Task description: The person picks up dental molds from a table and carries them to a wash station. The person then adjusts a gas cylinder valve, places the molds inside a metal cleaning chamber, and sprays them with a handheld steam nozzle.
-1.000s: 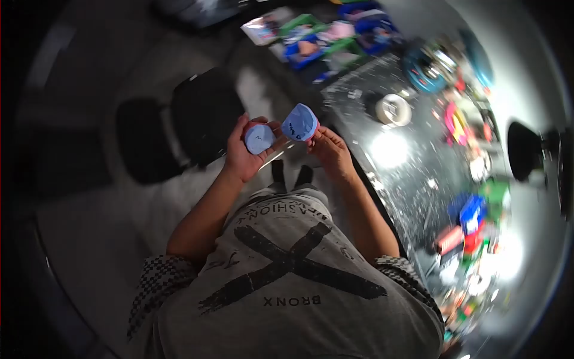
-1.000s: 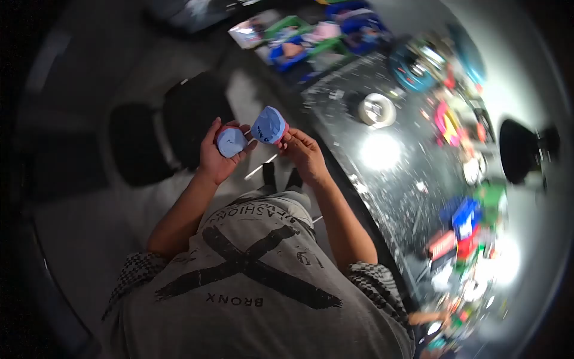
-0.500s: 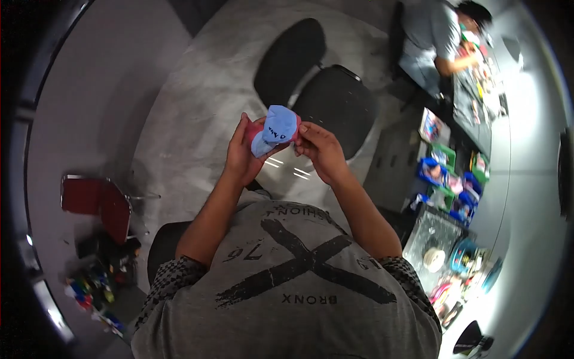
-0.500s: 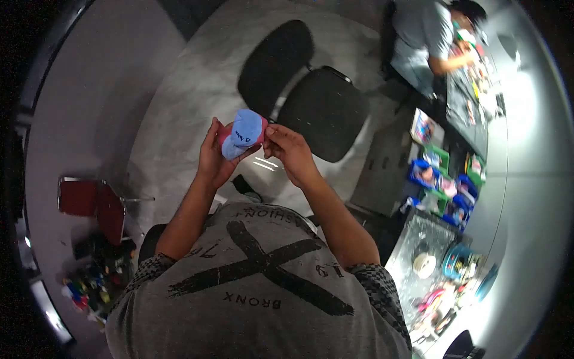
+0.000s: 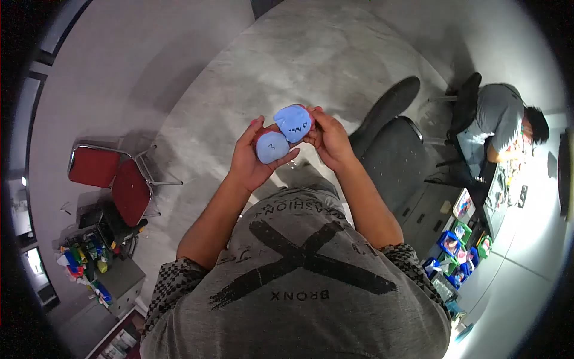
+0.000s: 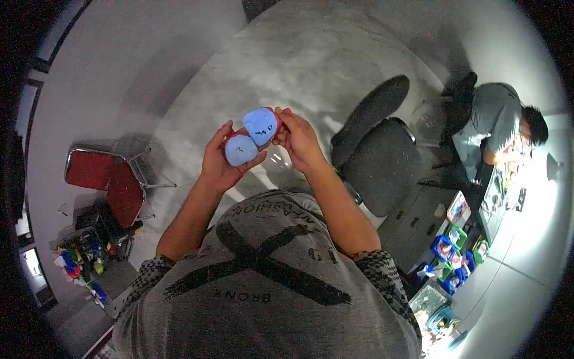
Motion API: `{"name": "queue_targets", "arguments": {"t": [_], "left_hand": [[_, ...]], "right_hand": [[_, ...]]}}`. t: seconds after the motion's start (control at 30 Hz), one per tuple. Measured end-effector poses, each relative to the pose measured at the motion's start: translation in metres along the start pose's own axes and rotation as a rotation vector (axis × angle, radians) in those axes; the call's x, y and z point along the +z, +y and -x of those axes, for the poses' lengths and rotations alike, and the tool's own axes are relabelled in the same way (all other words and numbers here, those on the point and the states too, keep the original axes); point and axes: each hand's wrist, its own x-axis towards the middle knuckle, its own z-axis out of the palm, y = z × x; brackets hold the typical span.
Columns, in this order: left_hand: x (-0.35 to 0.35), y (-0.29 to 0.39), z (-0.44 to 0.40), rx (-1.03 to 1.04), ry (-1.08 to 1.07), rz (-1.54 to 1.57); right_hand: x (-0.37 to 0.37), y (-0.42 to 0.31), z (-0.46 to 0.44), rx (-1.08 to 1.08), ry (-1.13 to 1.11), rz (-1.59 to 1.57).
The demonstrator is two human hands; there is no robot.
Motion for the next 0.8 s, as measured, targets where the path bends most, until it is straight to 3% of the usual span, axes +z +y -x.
{"name": "queue_targets", "arguments": {"t": [0.07, 0.17, 0.23, 0.3, 0.4, 0.53, 0.57, 0.63, 0.67, 0.73, 0.8], "left_hand": [[-0.010, 0.025, -0.025, -0.030, -0.046, 0.079], [-0.022, 0.068, -0.066, 0.101, 0.106, -0.054], [-0.036, 0.102, -0.094, 0.188, 0.197, -0.221], [-0.050, 0.143, -0.115, 0.261, 0.187, -0.111], [-0.057, 0.206, -0.139, 0.417, 0.267, -0.033], [-0.082, 0.248, -0.161, 0.811, 0.530, -0.033], [-0.084, 0.262, -0.168, 0.952, 0.631, -0.226], [-0.086, 0.282, -0.181, 1.058, 1.052, -0.745], [-0.088, 0.299, -0.190, 1.071, 1.072, -0.725], [-0.094, 0.338, -0.207, 1.399, 1.184, -1.652], [-0.104, 0.389, -0.242, 1.494, 1.167, -1.764]], "right_hand": [[0.011, -0.008, -0.041, 0.006, -0.010, 0.078], [0.027, -0.015, -0.123, -0.028, -0.008, 0.204], [0.051, -0.026, -0.172, 0.034, -0.096, 0.310], [0.061, -0.018, -0.237, 0.082, -0.311, 0.332], [0.117, -0.042, -0.309, 0.182, -0.468, 0.293], [0.168, -0.087, -0.385, 0.192, -0.624, 0.547], [0.177, -0.100, -0.411, 0.192, -0.651, 0.593], [0.192, -0.130, -0.466, 0.202, -0.664, 0.680], [0.196, -0.143, -0.499, 0.186, -0.690, 0.760], [0.207, -0.175, -0.558, 0.121, -0.726, 0.885], [0.220, -0.216, -0.616, 0.028, -0.692, 0.993]]}}
